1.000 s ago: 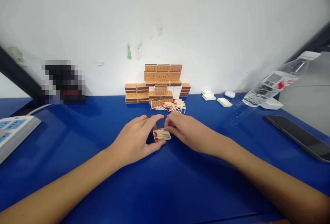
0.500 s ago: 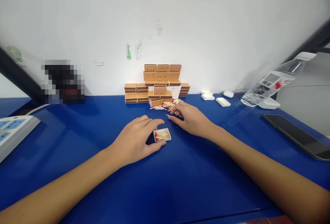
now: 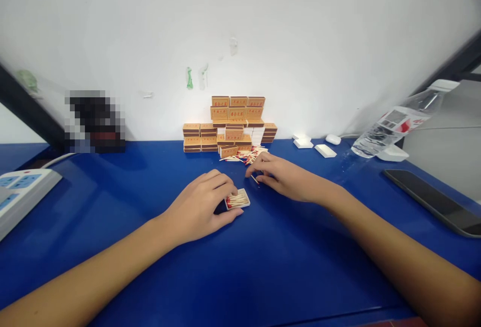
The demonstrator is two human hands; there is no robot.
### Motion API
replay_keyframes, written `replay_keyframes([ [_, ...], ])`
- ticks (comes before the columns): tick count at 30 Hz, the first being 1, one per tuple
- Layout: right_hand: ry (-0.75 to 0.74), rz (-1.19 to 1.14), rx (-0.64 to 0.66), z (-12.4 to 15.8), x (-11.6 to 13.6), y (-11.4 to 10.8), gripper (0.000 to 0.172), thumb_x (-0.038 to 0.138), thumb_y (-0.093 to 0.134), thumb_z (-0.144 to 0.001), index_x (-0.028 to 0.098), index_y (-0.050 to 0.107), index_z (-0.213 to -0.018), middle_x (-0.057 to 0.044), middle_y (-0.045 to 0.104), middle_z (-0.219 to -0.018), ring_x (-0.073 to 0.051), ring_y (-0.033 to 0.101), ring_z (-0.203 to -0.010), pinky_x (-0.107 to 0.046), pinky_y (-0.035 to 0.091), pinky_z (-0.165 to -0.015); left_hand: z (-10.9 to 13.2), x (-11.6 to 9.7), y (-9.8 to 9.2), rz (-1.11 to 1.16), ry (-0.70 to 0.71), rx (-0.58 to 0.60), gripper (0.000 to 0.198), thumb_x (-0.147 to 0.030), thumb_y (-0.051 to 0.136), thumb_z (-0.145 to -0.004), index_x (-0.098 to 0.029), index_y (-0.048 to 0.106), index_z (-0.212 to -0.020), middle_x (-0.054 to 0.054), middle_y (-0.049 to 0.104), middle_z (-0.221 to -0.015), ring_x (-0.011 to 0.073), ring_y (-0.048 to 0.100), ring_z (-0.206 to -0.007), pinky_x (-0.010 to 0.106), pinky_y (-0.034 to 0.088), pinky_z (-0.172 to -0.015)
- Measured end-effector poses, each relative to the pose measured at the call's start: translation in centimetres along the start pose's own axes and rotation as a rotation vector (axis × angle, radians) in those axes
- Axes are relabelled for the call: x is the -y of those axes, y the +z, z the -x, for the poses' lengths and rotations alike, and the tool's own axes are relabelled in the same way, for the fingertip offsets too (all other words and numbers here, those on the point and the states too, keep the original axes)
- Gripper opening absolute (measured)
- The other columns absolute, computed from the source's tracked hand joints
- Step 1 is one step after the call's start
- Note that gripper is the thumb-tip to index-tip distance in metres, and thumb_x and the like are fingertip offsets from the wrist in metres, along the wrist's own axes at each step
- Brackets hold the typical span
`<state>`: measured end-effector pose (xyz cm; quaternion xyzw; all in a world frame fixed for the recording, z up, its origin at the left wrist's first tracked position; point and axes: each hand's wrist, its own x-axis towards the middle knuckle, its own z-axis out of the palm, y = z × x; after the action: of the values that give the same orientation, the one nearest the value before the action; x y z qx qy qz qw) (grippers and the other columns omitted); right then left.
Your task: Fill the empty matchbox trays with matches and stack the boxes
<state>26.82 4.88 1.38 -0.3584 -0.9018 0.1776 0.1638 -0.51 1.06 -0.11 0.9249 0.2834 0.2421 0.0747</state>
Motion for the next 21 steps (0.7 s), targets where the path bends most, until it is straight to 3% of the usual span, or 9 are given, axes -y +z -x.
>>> replay_keyframes([
  [4,0.066,0.039,0.023,0.2,-0.3,-0.1,0.01,0.023,0.056,-0.103,0.021,0.066,-0.103,-0.009,0.06,-0.108,-0.023,0.058,-0.1,-0.039,0.049,-0.09,-0.1,-0.1,-0.1,-0.006,-0.017,0.013,0.021,-0.037,0.072,-0.097,-0.018,0.064,-0.103,0.008,0.07,-0.104,0.0264,0.063,-0.099,0.044,0.055,-0.088],
  [9,0.151,0.057,0.057,0.8,0.3,-0.5,0.016,0.025,0.051,-0.106,0.02,0.062,-0.096,-0.009,0.06,-0.104,-0.023,0.058,-0.094,-0.038,0.048,-0.085,0.0,-0.1,-0.1,-0.002,-0.022,0.025,0.022,-0.038,0.07,-0.099,-0.018,0.061,-0.094,0.008,0.07,-0.104,0.0259,0.063,-0.099,0.043,0.054,-0.087],
  [14,0.111,-0.001,-0.081,0.8,2.8,-0.1,0.019,0.032,0.05,-0.108,0.021,0.06,-0.096,-0.007,0.063,-0.1,-0.022,0.058,-0.092,-0.036,0.047,-0.082,0.0,-0.2,-0.2,-0.01,-0.039,0.007,0.023,-0.038,0.072,-0.096,-0.02,0.059,-0.1,0.005,0.07,-0.104,0.0247,0.062,-0.097,0.043,0.053,-0.087],
  [17,0.073,-0.001,-0.08,0.5,4.4,0.9,0.014,0.029,0.054,-0.106,0.021,0.063,-0.1,-0.007,0.062,-0.104,-0.02,0.059,-0.091,-0.034,0.047,-0.081,-0.2,-0.2,-0.3,-0.026,-0.064,-0.017,0.03,-0.038,0.077,-0.092,-0.02,0.056,-0.105,0.004,0.07,-0.104,0.0239,0.062,-0.093,0.042,0.052,-0.084],
  [19,0.045,0.003,-0.073,0.3,4.7,1.3,0.012,0.026,0.055,-0.105,0.021,0.065,-0.101,-0.007,0.062,-0.106,-0.019,0.059,-0.09,-0.033,0.047,-0.08,-0.3,-0.2,-0.3,-0.035,-0.079,-0.018,0.033,-0.038,0.078,-0.091,-0.02,0.057,-0.108,0.004,0.07,-0.103,0.0238,0.062,-0.091,0.042,0.053,-0.083],
  [21,0.041,0.012,-0.151,0.3,4.0,1.1,0.014,0.025,0.053,-0.106,0.021,0.066,-0.101,-0.006,0.063,-0.102,-0.018,0.06,-0.088,-0.032,0.047,-0.079,-0.3,-0.3,-0.3,-0.045,-0.086,-0.011,0.036,-0.039,0.078,-0.091,-0.02,0.058,-0.114,0.004,0.07,-0.102,0.0244,0.062,-0.092,0.043,0.053,-0.084],
])
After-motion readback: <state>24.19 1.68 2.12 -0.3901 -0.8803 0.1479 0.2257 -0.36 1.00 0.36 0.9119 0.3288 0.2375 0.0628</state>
